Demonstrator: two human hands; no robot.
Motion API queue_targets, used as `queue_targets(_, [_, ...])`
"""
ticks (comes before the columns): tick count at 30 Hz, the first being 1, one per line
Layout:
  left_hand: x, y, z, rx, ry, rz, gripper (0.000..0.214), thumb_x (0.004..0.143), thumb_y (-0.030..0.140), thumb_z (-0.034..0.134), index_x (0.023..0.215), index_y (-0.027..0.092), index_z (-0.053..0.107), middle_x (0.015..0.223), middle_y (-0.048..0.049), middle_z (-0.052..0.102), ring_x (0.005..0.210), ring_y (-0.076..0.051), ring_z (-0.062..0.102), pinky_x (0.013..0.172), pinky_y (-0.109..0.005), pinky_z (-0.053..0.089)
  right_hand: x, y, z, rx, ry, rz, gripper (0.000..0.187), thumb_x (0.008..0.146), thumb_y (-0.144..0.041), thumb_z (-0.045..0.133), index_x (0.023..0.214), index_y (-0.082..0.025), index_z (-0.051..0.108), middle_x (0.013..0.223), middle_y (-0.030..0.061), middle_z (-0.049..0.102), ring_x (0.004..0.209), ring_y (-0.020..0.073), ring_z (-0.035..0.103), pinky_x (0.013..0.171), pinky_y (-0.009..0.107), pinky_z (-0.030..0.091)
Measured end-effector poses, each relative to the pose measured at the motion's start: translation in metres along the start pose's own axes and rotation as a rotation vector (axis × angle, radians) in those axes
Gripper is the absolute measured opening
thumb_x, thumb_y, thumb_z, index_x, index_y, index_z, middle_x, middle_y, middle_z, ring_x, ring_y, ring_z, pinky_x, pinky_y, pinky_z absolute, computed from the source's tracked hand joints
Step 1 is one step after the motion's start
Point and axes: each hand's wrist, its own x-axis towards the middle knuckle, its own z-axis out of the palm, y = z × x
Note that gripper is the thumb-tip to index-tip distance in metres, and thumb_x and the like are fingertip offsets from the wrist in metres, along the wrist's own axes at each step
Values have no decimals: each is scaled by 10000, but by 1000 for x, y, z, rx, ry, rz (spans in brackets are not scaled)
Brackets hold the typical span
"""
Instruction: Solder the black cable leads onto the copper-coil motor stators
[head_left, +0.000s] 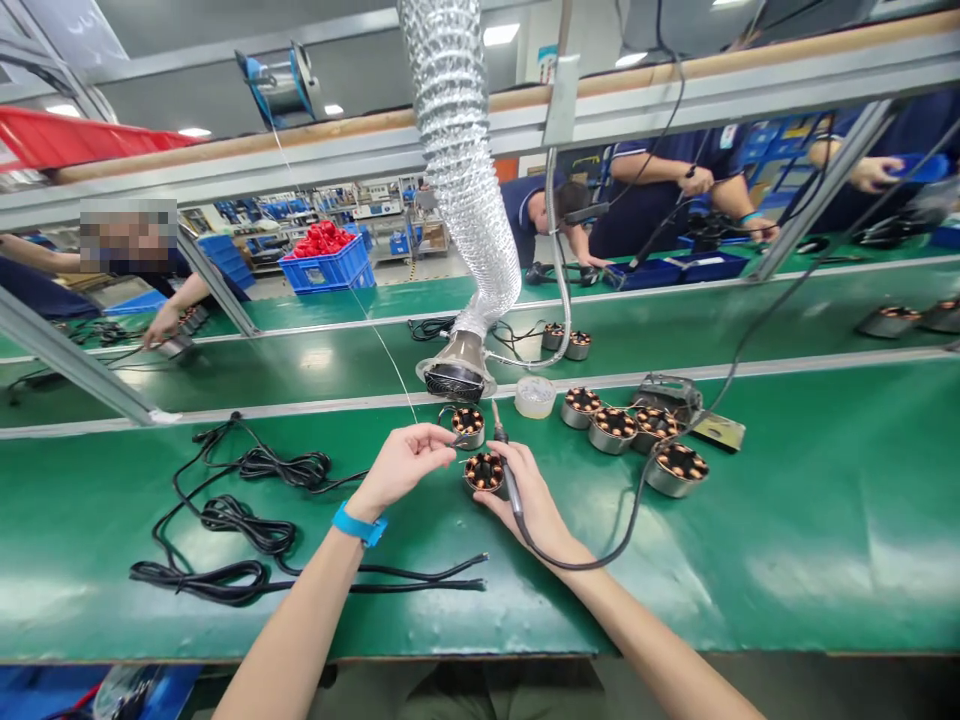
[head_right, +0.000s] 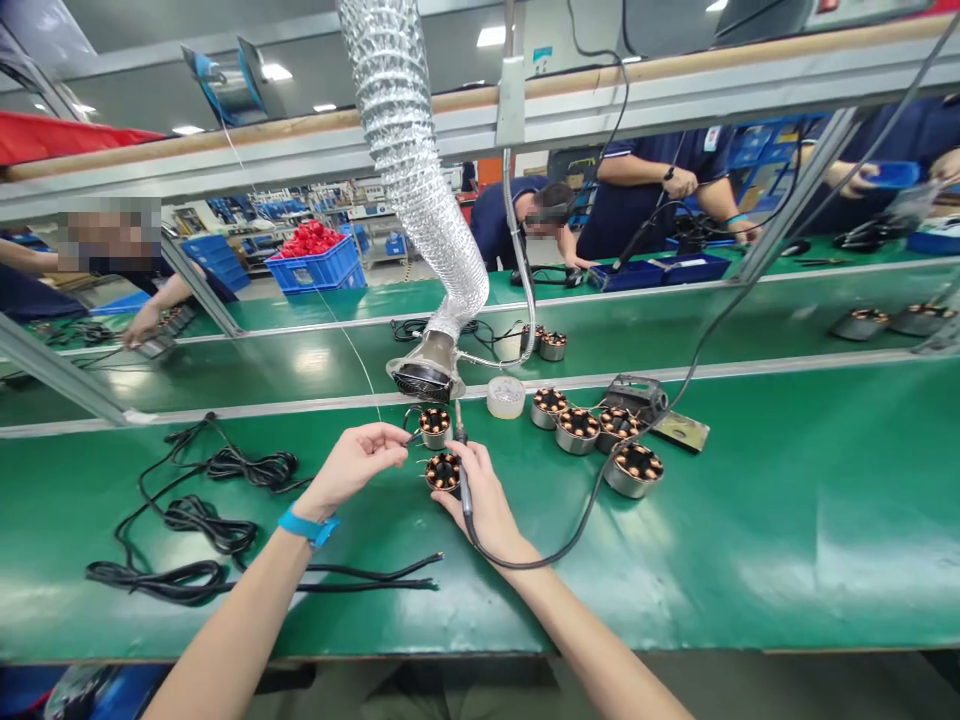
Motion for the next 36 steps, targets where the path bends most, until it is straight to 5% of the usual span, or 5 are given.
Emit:
queue_targets(6, [6,-13,8,-112,16,0,314,756,361,766,950,114,759,692,-42,673,638,-135,582,647,-253,440,10,-20,-10,36,28,-85,573,858,-202,689,1369,-301,448,1304,78,487,1223,248,525,1068,419,454])
queue_targets(15, [-1,-21,10,-140,3,23,330,771,402,756,937,117,738,688,-32,652,642,-131,553,636,-240,407,42,-37,9,224,183,-101,329,930,-206,572,1249,-273,528,1080,55,565,909,180,645,887,355,552])
queue_targets(22, [-2,-27,12,-181,-156,-12,468,886,500,601,630,113,654,517,18,489,464,-58,270,487,-244,169,39,-31,18,341,157,-125,308,917,-183,593,1206,-274,539,1066,34,559,842,142,655,835,307,553])
queue_targets(31, [0,-27,24,-377,-5,-116,323,666,401,827,721,108,702,603,-25,633,531,-86,444,515,-221,248,34,-27,20,288,215,-99,278,899,-229,649,1161,-253,557,988,21,567,806,154,648,828,317,548])
queue_targets(36, [-5,-25,28,-429,130,-104,273,697,361,813,701,122,680,599,3,605,560,-85,464,577,-215,336,28,-33,26,314,244,-76,259,903,-181,615,1142,-256,552,1050,33,525,762,130,642,723,273,560])
